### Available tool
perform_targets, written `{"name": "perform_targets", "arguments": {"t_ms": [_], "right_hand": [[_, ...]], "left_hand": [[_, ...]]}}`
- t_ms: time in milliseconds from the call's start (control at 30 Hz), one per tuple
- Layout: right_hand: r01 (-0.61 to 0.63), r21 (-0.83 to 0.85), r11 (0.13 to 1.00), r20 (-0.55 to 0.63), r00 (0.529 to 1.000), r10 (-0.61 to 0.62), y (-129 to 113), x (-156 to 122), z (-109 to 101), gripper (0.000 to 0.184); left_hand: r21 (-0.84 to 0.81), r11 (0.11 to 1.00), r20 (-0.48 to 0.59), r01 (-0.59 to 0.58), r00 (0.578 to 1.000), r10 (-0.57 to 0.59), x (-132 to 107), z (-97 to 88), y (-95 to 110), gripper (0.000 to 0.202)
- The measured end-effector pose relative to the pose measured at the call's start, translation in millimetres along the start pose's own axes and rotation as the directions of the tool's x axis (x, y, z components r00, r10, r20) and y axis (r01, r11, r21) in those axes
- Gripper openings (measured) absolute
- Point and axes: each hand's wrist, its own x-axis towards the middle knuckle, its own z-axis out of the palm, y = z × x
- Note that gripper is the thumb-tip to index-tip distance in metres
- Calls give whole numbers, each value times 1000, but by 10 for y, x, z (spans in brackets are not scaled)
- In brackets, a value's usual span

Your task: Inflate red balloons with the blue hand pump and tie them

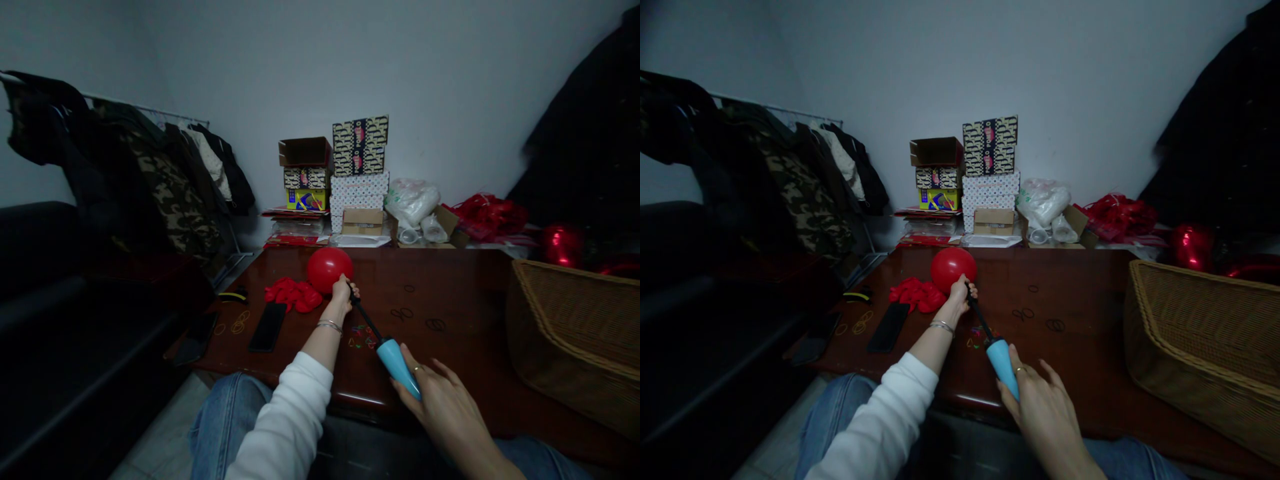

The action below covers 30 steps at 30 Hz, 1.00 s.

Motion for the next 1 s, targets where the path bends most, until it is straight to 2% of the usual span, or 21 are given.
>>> {"name": "perform_targets", "arguments": {"t_ms": [233, 433, 567, 767, 1000], "right_hand": [[-4, -4, 1000, 14, 1000, 4, -135, 253, -73, 50], [-38, -65, 997, 17, 999, 39, -275, 622, -90, 56], [-48, -75, 996, 22, 999, 49, -310, 762, -58, 57], [-39, -72, 997, 1, 999, 39, -308, 665, -12, 56], [25, -10, 1000, -53, 998, -26, -136, 254, 43, 48]], "left_hand": [[7, 1000, -1, -8, 1000, 8, -69, 21, 11, 29], [19, 1000, 13, 25, 1000, -25, -140, 83, -100, 29], [38, 999, 9, 32, 999, -33, -152, 97, -143, 29], [38, 999, 1, 35, 999, -35, -142, 66, -137, 28], [24, 1000, 11, 6, 1000, -6, -58, -5, -35, 28]]}}
